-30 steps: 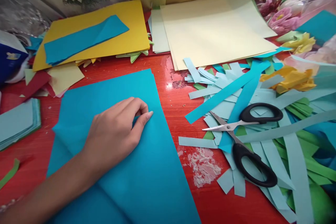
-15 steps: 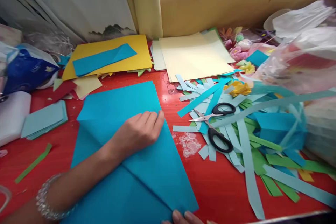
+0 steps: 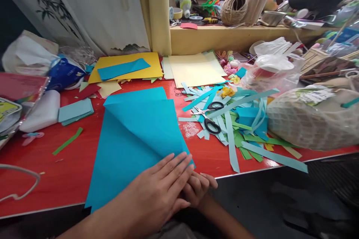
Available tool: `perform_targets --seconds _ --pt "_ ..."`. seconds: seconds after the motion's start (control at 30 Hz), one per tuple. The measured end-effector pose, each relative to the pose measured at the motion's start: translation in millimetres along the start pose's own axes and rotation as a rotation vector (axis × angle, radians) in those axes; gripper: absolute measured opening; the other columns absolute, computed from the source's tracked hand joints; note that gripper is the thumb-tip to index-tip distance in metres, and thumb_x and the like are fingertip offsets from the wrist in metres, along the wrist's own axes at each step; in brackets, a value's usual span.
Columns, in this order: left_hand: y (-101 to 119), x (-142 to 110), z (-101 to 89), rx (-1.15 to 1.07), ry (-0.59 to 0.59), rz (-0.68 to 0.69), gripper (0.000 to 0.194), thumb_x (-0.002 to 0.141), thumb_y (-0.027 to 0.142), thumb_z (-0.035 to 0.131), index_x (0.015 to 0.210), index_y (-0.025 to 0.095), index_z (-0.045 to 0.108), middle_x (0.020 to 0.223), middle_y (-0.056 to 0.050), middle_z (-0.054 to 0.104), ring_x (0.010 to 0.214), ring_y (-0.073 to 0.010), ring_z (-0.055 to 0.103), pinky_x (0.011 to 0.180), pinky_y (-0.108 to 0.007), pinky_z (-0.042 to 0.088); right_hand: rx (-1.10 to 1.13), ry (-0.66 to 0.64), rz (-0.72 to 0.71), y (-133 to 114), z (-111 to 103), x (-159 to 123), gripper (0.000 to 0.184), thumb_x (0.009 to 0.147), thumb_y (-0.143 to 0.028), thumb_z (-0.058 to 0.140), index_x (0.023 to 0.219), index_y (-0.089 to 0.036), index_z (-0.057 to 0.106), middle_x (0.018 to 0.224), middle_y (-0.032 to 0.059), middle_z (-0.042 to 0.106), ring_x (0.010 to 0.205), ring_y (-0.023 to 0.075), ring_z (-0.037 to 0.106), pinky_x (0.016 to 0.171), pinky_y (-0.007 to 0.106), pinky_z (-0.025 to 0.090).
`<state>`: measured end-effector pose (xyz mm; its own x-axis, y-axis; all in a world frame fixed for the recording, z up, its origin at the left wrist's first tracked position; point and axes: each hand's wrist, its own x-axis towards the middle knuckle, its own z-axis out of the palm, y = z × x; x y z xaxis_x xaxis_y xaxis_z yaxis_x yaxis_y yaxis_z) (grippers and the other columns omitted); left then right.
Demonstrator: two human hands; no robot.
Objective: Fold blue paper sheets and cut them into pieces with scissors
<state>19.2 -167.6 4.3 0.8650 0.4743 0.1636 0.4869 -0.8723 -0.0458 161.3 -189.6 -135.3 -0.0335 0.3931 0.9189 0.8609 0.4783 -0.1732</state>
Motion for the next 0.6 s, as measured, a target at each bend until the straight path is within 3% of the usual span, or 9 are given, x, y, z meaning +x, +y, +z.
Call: perform_targets --seconds 0.07,0.17,0.37,0.6 --pt "5 -9 4.1 -0.071 -0.080 -0.023 0.051 0.096 0.039 0.034 0.140 0.012 0.039 0.147 -0.008 0.038 0.137 -0.0189 0.032 0.111 -0.032 0.030 0.056 0.110 -0.028 0 -3 7 0.034 0.093 -0.026 0.037 0.071 -0.024 0.062 0.065 -0.0003 0.062 0.068 0.0148 0.053 0.076 0.035 0.029" --pt "-7 -16 11.3 -0.098 -0.140 -0.107 0.053 0.096 0.041 0.032 0.143 0.015 0.035 0.150 -0.007 0.031 0.139 -0.0201 0.027 0.112 -0.035 0.029 0.099 0.053 -0.048 0 -9 18 0.020 0.088 -0.023 0.048 0.083 -0.023 0.067 0.074 -0.0014 0.068 0.072 0.0135 0.055 0.076 0.034 0.029" --pt "-57 -25 11.7 -0.129 -0.239 -0.242 0.053 0.097 0.042 0.027 0.146 0.022 0.026 0.155 -0.005 0.019 0.142 -0.0196 0.017 0.114 -0.039 0.020 0.105 -0.035 -0.067 4 -16 16 0.023 0.082 -0.017 0.053 0.095 -0.026 0.069 0.082 -0.0035 0.071 0.075 0.0130 0.058 0.079 0.033 0.029" --pt "-113 -40 7.3 -0.196 -0.255 -0.550 0.058 0.099 0.042 0.012 0.148 0.013 0.011 0.156 -0.007 0.011 0.143 -0.0191 0.009 0.115 -0.041 0.012 0.126 -0.044 -0.086 6 -16 13 0.024 0.083 -0.016 0.053 0.098 -0.025 0.069 0.086 -0.0029 0.072 0.079 0.0124 0.058 0.084 0.032 0.029"
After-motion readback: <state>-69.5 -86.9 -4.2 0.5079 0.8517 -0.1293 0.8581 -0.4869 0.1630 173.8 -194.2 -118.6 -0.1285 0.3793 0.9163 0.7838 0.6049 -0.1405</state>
